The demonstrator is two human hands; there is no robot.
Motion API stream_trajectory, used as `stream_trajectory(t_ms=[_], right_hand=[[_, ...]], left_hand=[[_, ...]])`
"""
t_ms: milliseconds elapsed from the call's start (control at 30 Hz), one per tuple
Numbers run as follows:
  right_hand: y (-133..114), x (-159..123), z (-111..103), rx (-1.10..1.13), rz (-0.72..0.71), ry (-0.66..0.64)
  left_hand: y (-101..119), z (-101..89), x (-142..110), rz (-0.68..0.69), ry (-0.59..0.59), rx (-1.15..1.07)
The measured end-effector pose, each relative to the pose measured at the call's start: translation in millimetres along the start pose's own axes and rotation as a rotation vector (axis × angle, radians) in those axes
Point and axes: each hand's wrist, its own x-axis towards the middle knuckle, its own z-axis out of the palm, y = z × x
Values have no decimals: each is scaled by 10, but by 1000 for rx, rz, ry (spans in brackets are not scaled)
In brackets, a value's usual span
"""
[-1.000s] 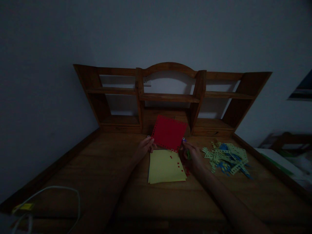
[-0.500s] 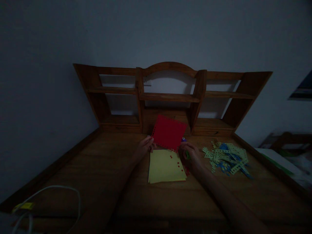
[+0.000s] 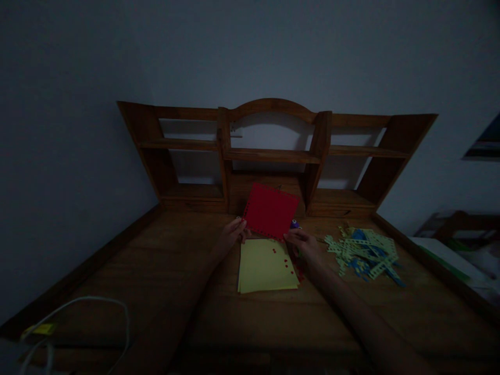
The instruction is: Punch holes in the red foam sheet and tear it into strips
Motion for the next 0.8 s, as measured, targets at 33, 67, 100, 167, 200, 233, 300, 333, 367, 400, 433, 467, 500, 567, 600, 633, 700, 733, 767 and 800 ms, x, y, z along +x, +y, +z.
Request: stream_trajectory(t_ms=[33, 67, 100, 167, 200, 233, 300, 333, 367, 400, 433, 467, 500, 567, 600, 633, 700, 733, 767, 800], right_hand=[[7, 5, 3, 5, 11, 5], [10, 10, 7, 9, 24, 8], [11, 13, 12, 9, 34, 7], [7, 16, 21, -1, 45, -3], [4, 16, 24, -7, 44, -12], [2, 15, 25, -15, 43, -24], [2, 11, 25, -21, 44, -40], [4, 10, 25, -23, 47, -43], [8, 10, 24, -28, 50, -45], [12, 11, 24, -34, 53, -45], [16, 12, 25, -37, 52, -43], [20, 14, 27, -40, 47, -40], [23, 16, 29, -40, 40, -42], [27, 21, 32, -32, 17, -44], [28, 22, 33, -28, 10, -45], [29, 22, 34, -30, 8, -47], [34, 20, 32, -42, 23, -52], [38, 16, 30, -49, 33, -56], [44, 12, 29, -55, 34, -63], [50, 8, 28, -57, 27, -67]], left_hand=[[1, 0, 1, -2, 0, -1], [1, -1, 2, -5, 0, -1], [-1, -3, 3, -8, -1, 1], [-9, -10, 3, -7, -5, 4], [-14, -14, 2, -4, -9, 4], [-19, -17, 1, 1, -12, 2], [-23, -21, -1, 11, -14, -7], [-24, -21, -1, 14, -12, -11], [-23, -22, 0, 13, -10, -15], [-22, -22, 1, 10, -6, -19], [-21, -23, 2, 3, -2, -21], [-21, -25, 3, -4, 1, -21], [-22, -27, 4, -9, 4, -18], [-25, -32, 4, -9, 6, -15], [-25, -33, 2, -8, 6, -15], [-22, -34, -1, -8, 2, -16], [-8, -30, -11, -11, -6, -20], [4, -25, -17, -11, -8, -21], [17, -19, -24, -13, -9, -22], [30, -13, -30, -17, -10, -23]])
